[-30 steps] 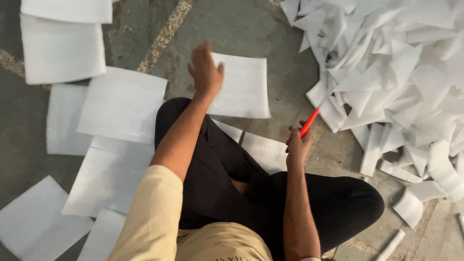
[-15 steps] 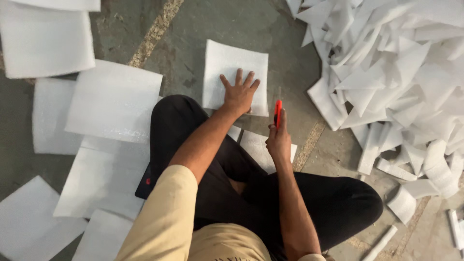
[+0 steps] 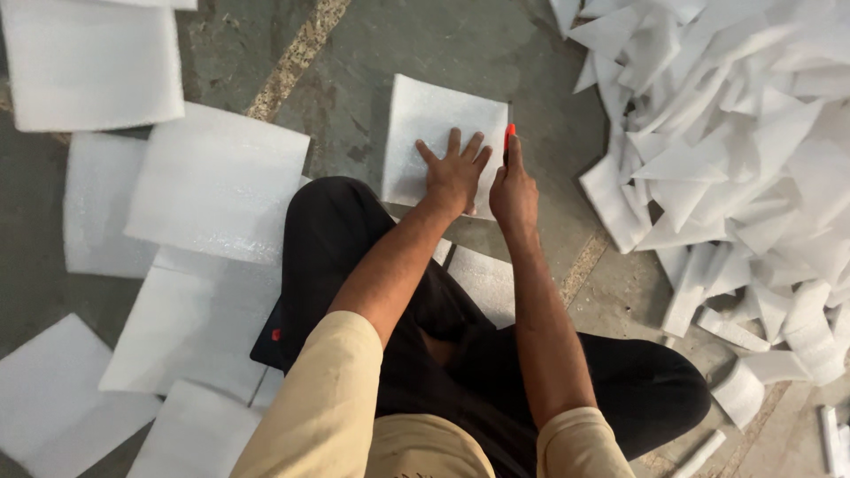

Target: The person sits on the floor and uses a red utility knife to cut square white foam sheets into smaller pieces. They repeatedly pick up a sheet, score it diagonally, and separate the pieces, discarding the cut pieces to the side.

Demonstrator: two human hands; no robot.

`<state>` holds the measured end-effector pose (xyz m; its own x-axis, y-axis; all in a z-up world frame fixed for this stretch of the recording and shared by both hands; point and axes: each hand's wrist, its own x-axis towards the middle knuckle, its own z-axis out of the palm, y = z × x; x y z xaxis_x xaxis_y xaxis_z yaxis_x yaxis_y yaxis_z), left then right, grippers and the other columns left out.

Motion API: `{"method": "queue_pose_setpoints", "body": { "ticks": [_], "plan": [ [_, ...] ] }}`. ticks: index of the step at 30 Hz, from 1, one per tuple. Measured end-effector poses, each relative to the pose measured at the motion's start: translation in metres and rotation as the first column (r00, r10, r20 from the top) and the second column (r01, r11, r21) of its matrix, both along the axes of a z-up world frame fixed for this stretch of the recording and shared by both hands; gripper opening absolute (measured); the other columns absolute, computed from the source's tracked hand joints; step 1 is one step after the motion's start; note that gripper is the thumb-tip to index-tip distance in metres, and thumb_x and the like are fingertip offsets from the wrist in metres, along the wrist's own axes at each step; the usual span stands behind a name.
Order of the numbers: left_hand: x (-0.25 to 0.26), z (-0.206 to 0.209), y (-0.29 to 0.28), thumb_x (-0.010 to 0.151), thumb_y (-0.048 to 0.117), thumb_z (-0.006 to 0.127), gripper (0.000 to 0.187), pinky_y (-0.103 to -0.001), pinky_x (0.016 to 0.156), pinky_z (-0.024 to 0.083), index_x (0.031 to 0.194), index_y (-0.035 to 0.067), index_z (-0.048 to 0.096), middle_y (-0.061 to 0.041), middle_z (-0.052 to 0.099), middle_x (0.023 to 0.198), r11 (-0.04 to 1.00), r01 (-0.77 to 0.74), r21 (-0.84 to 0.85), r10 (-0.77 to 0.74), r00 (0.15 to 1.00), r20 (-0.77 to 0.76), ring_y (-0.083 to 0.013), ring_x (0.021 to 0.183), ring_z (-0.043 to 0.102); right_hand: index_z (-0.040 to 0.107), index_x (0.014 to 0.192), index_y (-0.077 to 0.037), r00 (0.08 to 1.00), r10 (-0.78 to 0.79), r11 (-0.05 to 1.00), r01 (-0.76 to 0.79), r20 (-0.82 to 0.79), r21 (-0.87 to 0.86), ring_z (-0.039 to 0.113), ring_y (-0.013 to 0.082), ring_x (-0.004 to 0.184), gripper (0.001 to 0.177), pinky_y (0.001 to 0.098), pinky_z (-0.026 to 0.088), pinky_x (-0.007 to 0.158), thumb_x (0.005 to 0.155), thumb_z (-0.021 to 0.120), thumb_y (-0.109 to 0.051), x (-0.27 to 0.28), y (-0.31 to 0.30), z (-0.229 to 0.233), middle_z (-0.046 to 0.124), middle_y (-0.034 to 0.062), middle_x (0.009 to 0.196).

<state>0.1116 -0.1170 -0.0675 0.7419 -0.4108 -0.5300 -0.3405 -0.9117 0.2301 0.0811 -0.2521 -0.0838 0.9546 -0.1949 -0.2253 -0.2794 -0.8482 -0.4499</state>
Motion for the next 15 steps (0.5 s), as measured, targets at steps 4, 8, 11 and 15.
{"method": "queue_pose_setpoints", "body": {
  "ticks": [4, 8, 11, 15],
  "plan": [
    [-0.002, -0.004, -0.002, 0.065, 0.055, 0.092, 0.127, -0.085, 0.107, 0.024, 0.163, 0.028, 0.017, 0.003, 0.006, 0.171, 1.000, -0.002, -0.006, 0.002, 1.000, 0.013, -0.0357, 0.155, 0.005, 0.028, 0.161, -0.024, 0.996, -0.033, 0.998, 0.029, -0.079, -0.049, 0.072, 0.0467, 0.088, 0.062, 0.0597, 0.055, 0.075, 0.102, 0.049, -0.016, 0.006, -0.001, -0.002, 0.073, 0.0273, 0.102],
    [0.000, -0.011, -0.002, 0.064, 0.054, 0.092, 0.126, -0.086, 0.106, 0.024, 0.163, 0.028, 0.018, 0.004, 0.007, 0.170, 1.000, -0.014, -0.021, 0.015, 0.999, 0.041, -0.0356, 0.155, 0.006, 0.034, 0.158, -0.020, 0.999, 0.007, 0.998, -0.010, -0.050, -0.067, 0.071, 0.0473, 0.092, 0.058, 0.0589, 0.056, 0.077, 0.101, 0.049, -0.016, 0.018, -0.001, -0.001, 0.071, 0.0291, 0.108],
    [-0.006, -0.015, -0.002, 0.066, 0.053, 0.092, 0.124, -0.087, 0.106, 0.025, 0.164, 0.028, 0.020, 0.004, 0.010, 0.171, 0.999, -0.015, -0.037, 0.018, 0.997, 0.081, -0.0356, 0.156, 0.009, 0.042, 0.154, -0.018, 0.999, 0.043, 0.997, -0.043, -0.002, -0.065, 0.071, 0.0468, 0.095, 0.054, 0.0580, 0.055, 0.083, 0.101, 0.050, -0.015, 0.027, -0.004, 0.008, 0.072, 0.0279, 0.110],
    [-0.003, -0.015, -0.002, 0.065, 0.057, 0.090, 0.125, -0.086, 0.106, 0.025, 0.164, 0.027, 0.019, 0.002, 0.009, 0.171, 1.000, -0.002, -0.028, 0.005, 0.997, 0.081, -0.0362, 0.155, 0.008, 0.045, 0.153, -0.019, 0.988, -0.030, 1.000, 0.030, -0.153, -0.002, 0.073, 0.0448, 0.092, 0.052, 0.0563, 0.058, 0.081, 0.101, 0.045, -0.014, 0.018, -0.003, 0.030, 0.072, 0.0272, 0.109]
  ]
}}
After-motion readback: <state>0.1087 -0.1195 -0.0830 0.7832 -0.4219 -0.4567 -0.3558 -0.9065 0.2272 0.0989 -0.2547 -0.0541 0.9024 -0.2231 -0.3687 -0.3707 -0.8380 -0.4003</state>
